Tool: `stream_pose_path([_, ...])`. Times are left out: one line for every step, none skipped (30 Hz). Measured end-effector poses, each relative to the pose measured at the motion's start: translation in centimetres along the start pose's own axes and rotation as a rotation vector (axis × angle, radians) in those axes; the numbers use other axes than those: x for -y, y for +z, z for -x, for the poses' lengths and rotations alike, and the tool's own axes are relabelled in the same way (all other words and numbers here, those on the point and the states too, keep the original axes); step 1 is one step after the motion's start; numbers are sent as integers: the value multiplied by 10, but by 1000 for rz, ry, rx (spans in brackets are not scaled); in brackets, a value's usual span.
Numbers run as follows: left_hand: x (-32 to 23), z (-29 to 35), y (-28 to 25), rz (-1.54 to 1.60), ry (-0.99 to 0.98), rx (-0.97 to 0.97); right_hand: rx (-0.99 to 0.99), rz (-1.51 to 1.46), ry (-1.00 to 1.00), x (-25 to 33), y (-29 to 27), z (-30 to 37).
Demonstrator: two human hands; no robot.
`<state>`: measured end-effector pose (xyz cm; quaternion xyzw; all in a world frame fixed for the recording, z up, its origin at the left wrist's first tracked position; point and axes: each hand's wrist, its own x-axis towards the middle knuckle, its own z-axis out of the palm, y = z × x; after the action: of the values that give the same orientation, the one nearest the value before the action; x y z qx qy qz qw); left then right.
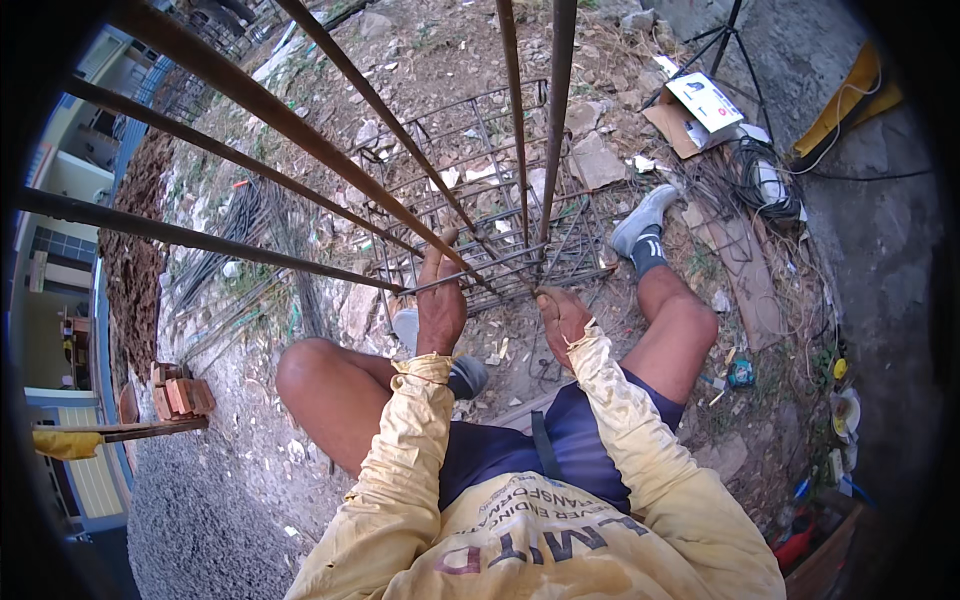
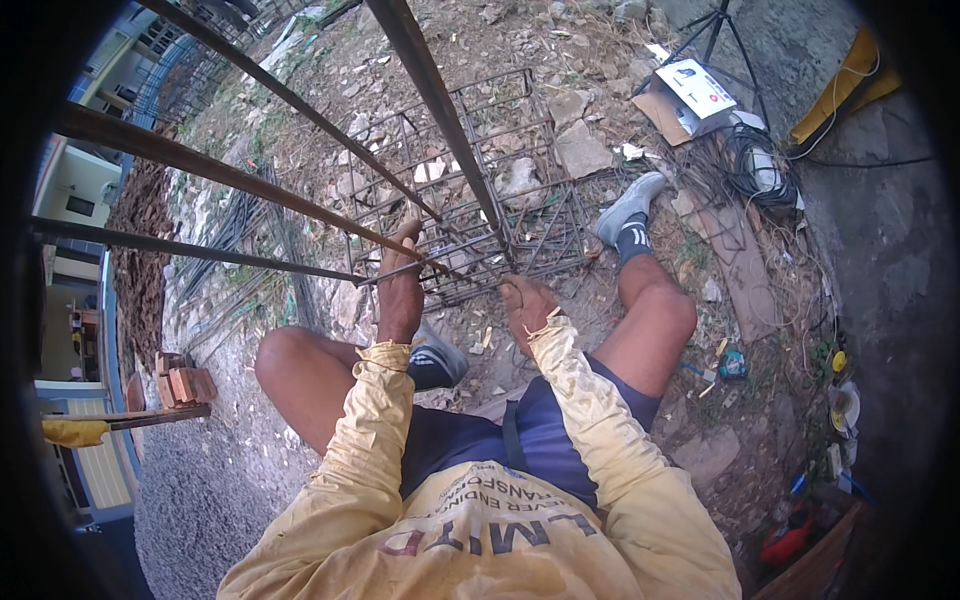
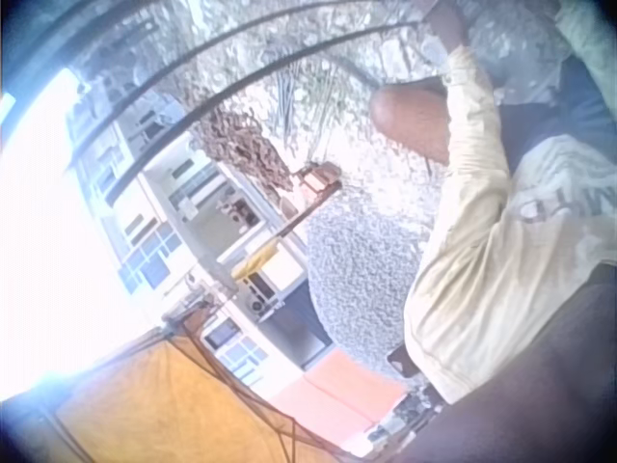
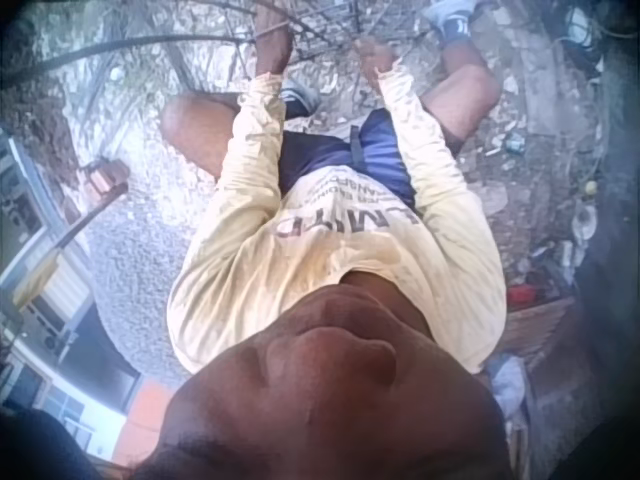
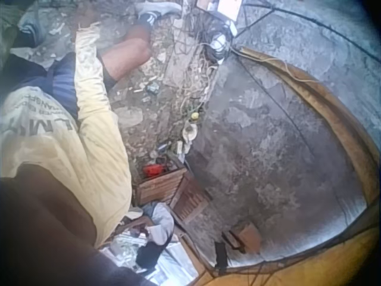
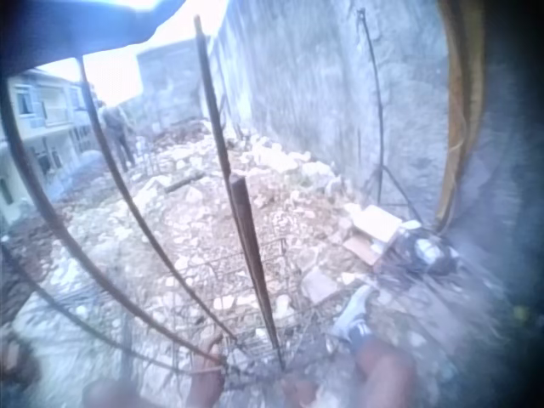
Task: The person sits on the ground and ties wire around intersecting rebar rods to assemble a rebar cage. They repeatedly wrap and twist wire to secure the joints of the vertical and horizontal rebar members.
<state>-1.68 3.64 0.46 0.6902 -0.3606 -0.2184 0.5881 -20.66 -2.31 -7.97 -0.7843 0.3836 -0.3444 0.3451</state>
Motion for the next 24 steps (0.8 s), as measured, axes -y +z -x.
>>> stream_pose_path([-3,10,-2,4,37,-33,83,30,71,8,1,-1])
stream_pose_path([-7,26,-1,238,-39,-57,166,61,141,16,0,-1])
stream_pose_path([-11,43,-3,243,-97,-57,251,97,221,21,-3,1])
stream_pose_path([-15,56,-5,251,-150,-57,271,131,199,22,-6,0])
stream_pose_path([-16,66,-7,259,-205,-57,230,150,162,14,-2,2])
stream_pose_path([-12,75,-8,253,-277,-15,189,168,124,2,4,7])
stream_pose_path([-1,84,-11,246,-354,19,156,184,84,1,7,9])
stream_pose_path([9,90,-11,239,-431,55,175,162,125,0,9,11])
stream_pose_path([13,91,-8,260,-478,48,190,146,162,8,5,5])
stream_pose_path([16,92,-3,280,-526,44,204,132,201,13,2,1])
stream_pose_path([21,93,2,301,-574,41,224,128,223,7,3,0])
stream_pose_path([26,92,6,297,-565,68,243,121,241,3,6,-2])
stream_pose_path([30,91,8,295,-564,90,262,114,261,-1,7,-3])
stream_pose_path([35,91,9,294,-562,112,279,108,276,-5,6,-3])
stream_pose_path([36,90,11,292,-562,133,298,102,292,-2,1,-5])
stream_pose_path([37,89,13,308,-578,134,317,96,308,0,-2,-6])
stream_pose_path([38,89,15,325,-595,135,294,111,315,-1,0,-5])
stream_pose_path([36,87,17,342,-609,137,269,127,321,-1,2,-3])
stream_pose_path([38,87,19,360,-649,119,245,142,326,-2,3,-3])
stream_pose_path([43,86,22,378,-689,100,293,6,399,-3,1,-5])
stream_pose_path([46,87,24,394,-731,78,343,-135,471,-5,-1,-7])
stream_pose_path([50,86,26,404,-739,68,394,-276,543,-6,-4,-9])
stream_pose_path([53,84,28,414,-747,57,470,-417,641,-12,-5,-12])
stream_pose_path([55,80,30,426,-752,53,539,-557,739,-15,-10,-19])
